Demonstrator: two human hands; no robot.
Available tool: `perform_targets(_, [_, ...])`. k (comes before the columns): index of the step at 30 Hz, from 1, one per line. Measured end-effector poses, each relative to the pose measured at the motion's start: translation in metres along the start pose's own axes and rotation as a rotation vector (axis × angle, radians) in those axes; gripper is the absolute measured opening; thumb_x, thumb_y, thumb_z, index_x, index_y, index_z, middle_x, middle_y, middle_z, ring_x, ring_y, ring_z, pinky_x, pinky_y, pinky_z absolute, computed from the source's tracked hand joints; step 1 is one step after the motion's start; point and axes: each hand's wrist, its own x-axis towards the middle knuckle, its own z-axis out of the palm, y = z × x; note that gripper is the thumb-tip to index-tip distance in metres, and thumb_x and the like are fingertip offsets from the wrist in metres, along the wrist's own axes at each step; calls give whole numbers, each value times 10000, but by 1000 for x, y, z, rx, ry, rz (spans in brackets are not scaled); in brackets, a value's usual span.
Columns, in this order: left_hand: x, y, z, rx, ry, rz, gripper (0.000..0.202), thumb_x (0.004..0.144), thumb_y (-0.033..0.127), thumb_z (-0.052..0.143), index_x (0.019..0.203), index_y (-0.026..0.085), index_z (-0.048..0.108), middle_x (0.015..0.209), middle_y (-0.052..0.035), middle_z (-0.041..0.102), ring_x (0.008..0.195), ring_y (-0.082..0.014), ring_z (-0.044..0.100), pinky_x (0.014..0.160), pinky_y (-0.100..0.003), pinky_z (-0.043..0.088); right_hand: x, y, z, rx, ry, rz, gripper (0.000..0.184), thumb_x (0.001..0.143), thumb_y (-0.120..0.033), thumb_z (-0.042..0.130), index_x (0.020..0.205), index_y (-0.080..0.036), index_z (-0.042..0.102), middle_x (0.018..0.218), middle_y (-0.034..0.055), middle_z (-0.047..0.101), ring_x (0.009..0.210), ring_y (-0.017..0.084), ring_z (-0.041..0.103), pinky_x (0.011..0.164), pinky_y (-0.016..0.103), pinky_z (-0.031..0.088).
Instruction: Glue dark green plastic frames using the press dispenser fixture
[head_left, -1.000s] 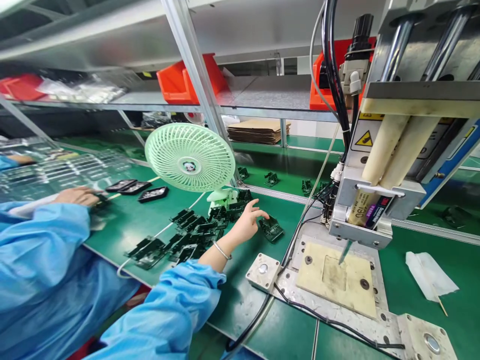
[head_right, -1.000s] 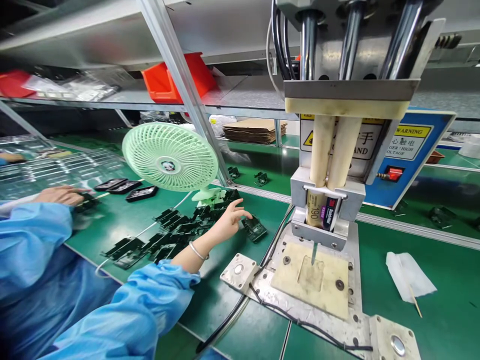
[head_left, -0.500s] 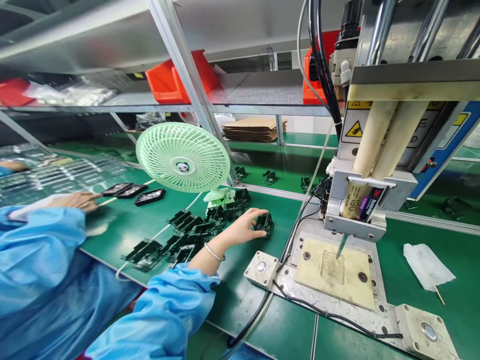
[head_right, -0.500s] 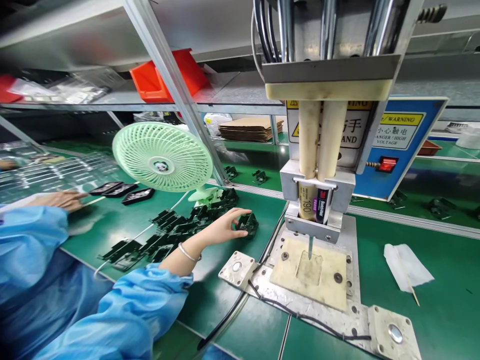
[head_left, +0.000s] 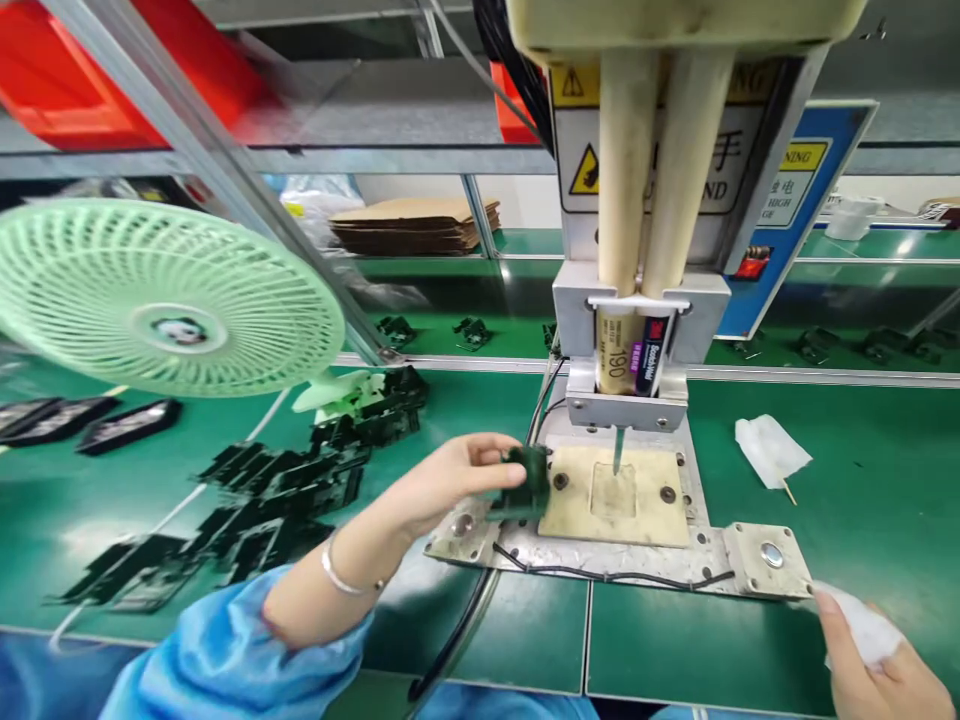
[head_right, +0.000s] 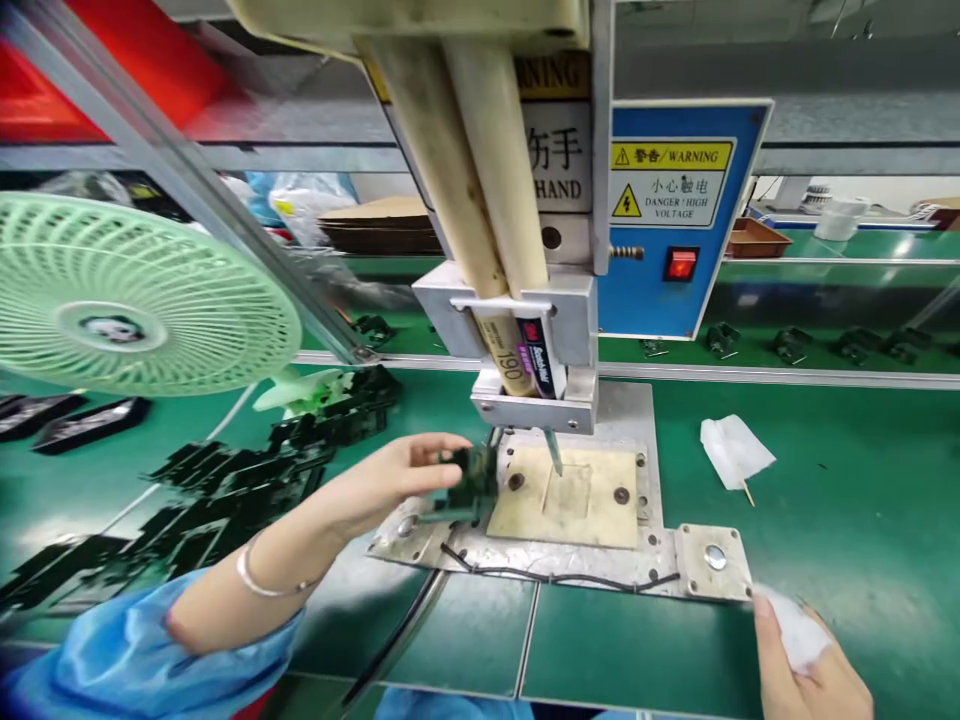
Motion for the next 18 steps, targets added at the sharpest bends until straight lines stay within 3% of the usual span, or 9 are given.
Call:
perform_targets(1, [-4,5,18,-49,-142,-83,544,534,404,894,949,121,685,851,-77,716,706,-185,660,669,-291,543,0,-4,-2,-12,10,-7,565,826,-702,522,855,-183,744,880,109,713,853,375,676,657,396,548])
perform_targets(3, [-7,10,51,-110,-305,-195,501,509,338,913,906,121,699,825,-63,719,689,-150,652,653,-239,521,1,-12,-4,-21,41,-15,623,837,-749,474,837,-187,743,862,108,713,857,371,677,665,397,539])
perform_targets(6, [0,10,82,-130,-350,-258,488,475,292,929,871,125,699,809,-52,712,706,-132,649,646,-205,498,2,-16,-3,14,44,-66,656,833,-784,469,821,-192,752,846,100,715,859,359,680,692,386,531])
perform_targets(9, [14,9,91,-185,-376,-226,509,487,303,929,895,142,672,851,-58,708,749,-170,662,692,-266,522,4,-17,-2,65,51,-169,617,871,-737,488,838,-188,767,845,99,715,837,331,686,729,360,528])
perform_targets(12, [28,7,89,-157,-380,-47,521,538,311,910,944,157,622,932,-63,693,885,-212,662,845,-348,516,4,-20,-2,99,57,-193,582,897,-693,505,835,-178,768,852,100,714,805,306,690,724,337,525])
perform_targets(18, [38,-3,91,84,-283,215,612,564,329,882,1045,191,530,941,-29,632,855,-189,603,810,-349,497,3,-21,-3,142,42,-126,617,851,-736,529,842,-166,766,881,104,716,821,312,689,750,342,525])
